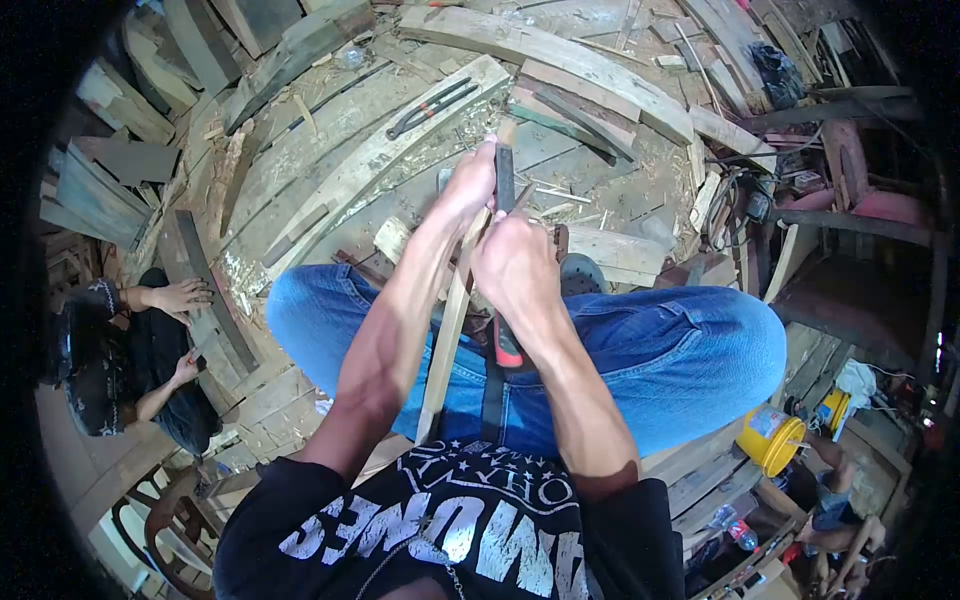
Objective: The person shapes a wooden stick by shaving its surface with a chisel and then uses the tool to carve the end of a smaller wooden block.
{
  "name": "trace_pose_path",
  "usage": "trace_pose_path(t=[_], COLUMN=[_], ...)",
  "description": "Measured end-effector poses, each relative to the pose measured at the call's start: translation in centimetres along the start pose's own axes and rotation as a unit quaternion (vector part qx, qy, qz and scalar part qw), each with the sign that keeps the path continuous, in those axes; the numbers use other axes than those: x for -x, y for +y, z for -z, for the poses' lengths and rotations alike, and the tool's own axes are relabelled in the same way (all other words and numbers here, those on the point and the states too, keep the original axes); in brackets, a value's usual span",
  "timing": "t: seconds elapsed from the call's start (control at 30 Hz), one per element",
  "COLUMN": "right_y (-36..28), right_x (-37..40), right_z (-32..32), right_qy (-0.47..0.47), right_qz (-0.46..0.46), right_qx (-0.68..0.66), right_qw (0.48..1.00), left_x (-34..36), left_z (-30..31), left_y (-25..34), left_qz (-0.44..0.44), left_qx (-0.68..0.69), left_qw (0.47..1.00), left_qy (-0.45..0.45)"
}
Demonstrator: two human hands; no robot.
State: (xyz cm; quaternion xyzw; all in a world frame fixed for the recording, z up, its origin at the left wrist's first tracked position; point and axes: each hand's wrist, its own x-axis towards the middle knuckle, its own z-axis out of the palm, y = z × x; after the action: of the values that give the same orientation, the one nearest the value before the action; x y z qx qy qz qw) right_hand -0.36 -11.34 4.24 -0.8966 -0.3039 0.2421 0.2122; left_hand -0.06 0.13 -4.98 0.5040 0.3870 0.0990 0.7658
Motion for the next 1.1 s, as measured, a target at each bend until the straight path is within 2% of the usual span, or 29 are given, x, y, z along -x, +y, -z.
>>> trace_pose_path(t=[0.07,0.1,0.2,0.33,0.37,0.4,0.47,0.5,0.53,0.57,0.67,0.73,0.8,0.93,1.1], right_y=[0.1,0.5,0.6,0.5,0.8,0.8,1.3,0.9,0.7,1.4,2.2,1.5,1.4,1.6,1.4], right_x=[-0.3,-0.8,-1.2,-1.6,-2.8,-4.9,-7.0,-6.2,-4.8,-4.3,-3.5,-2.7,-1.9,0.0,0.4], right_z=[-0.5,-0.5,-1.0,-2.2,-1.4,0.5,3.4,3.5,3.6,2.8,2.0,3.0,3.7,3.1,2.4], right_qy=[0.025,-0.004,0.007,0.063,0.07,0.064,-0.048,-0.014,0.021,0.07,0.116,0.1,0.113,0.033,0.011], right_qz=[-0.002,0.018,0.014,0.01,0.019,-0.049,-0.07,-0.037,-0.009,0.007,0.0,-0.024,0.002,0.003,-0.009], right_qx=[-0.035,-0.012,-0.003,-0.003,-0.037,-0.041,-0.102,-0.043,0.022,0.04,0.018,-0.009,0.006,0.006,0.016], right_qw=[0.999,1.0,1.0,0.998,0.997,0.996,0.991,0.998,1.0,0.997,0.993,0.995,0.994,0.999,1.0], left_x=[0.2,0.0,-0.1,0.6,0.7,1.2,1.8,1.9,2.2,2.1,2.0,2.1,2.2,1.8,1.2], left_z=[0.1,0.2,0.3,0.3,-0.7,-1.1,-1.2,-0.8,-1.0,-1.2,-0.7,-0.8,-0.9,-1.0,-1.1], left_y=[0.1,0.2,0.0,0.8,-0.1,-0.3,-0.3,-0.1,0.5,0.5,0.7,1.0,1.3,1.6,0.8], left_qz=[0.006,0.004,0.014,0.016,-0.009,-0.01,0.035,0.014,0.056,0.059,0.059,0.056,0.072,0.079,0.045], left_qx=[-0.003,-0.004,-0.027,-0.018,-0.061,-0.064,0.029,-0.003,0.049,0.045,0.051,0.068,0.078,0.073,0.051], left_qw=[1.0,1.0,0.999,1.0,0.997,0.997,0.998,0.999,0.996,0.996,0.996,0.994,0.991,0.991,0.996], left_qy=[0.002,0.0,0.015,-0.002,0.041,0.044,-0.042,-0.028,-0.039,-0.044,-0.047,-0.062,-0.082,-0.074,-0.056])
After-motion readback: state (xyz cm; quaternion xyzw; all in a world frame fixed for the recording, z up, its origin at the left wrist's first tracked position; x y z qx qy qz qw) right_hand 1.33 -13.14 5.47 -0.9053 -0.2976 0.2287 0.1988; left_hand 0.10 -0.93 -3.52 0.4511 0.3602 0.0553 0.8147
